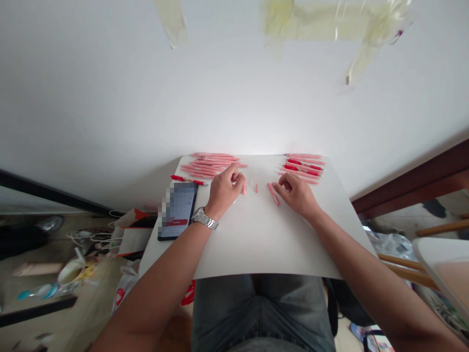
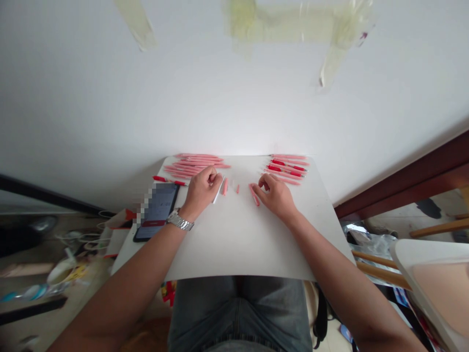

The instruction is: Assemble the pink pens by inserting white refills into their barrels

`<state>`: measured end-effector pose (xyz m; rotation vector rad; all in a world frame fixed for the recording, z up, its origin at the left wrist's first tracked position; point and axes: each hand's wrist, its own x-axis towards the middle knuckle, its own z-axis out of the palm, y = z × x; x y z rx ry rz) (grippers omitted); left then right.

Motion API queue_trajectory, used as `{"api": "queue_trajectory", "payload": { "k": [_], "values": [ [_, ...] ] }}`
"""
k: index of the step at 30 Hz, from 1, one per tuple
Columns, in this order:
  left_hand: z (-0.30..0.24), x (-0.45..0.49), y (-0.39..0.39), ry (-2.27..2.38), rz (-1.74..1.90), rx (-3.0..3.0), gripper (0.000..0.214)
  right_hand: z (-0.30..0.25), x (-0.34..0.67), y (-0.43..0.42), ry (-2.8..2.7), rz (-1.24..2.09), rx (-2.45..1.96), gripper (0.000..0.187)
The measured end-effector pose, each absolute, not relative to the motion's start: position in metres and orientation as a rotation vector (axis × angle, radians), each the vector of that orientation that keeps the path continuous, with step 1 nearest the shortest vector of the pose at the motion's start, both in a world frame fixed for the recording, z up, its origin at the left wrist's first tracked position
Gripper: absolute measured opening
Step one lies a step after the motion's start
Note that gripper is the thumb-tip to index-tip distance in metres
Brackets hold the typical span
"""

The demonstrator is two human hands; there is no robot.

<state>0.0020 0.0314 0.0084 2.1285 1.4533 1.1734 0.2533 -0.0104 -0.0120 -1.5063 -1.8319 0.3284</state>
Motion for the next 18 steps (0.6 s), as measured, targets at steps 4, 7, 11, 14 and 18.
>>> {"api": "queue_trajectory", "payload": {
  "k": [4,7,11,14,18],
  "values": [
    [0.0071,0.0014,0.0323,1.450,1.167,2.137,0.030,-0.0145,0.2539,-0.0120,-1.928,0.228,-1.560,0.034],
    [0.0068,0.0014,0.0326,1.453,1.157,2.140,0.030,-0.0164,0.2533,-0.0138,-2.003,0.165,-1.571,0.033],
    [0.0065,0.0012,0.0329,1.452,1.158,2.144,0.031,-0.0170,0.2532,-0.0152,-2.084,0.148,-1.580,0.027],
    [0.0059,0.0011,0.0330,1.450,1.155,2.144,0.031,-0.0173,0.2542,-0.0145,-2.107,0.128,-1.578,0.022],
    [0.0055,0.0015,0.0327,1.444,1.159,2.141,0.031,-0.0194,0.2562,-0.0123,-2.120,0.128,-1.559,0.016]
  ]
}}
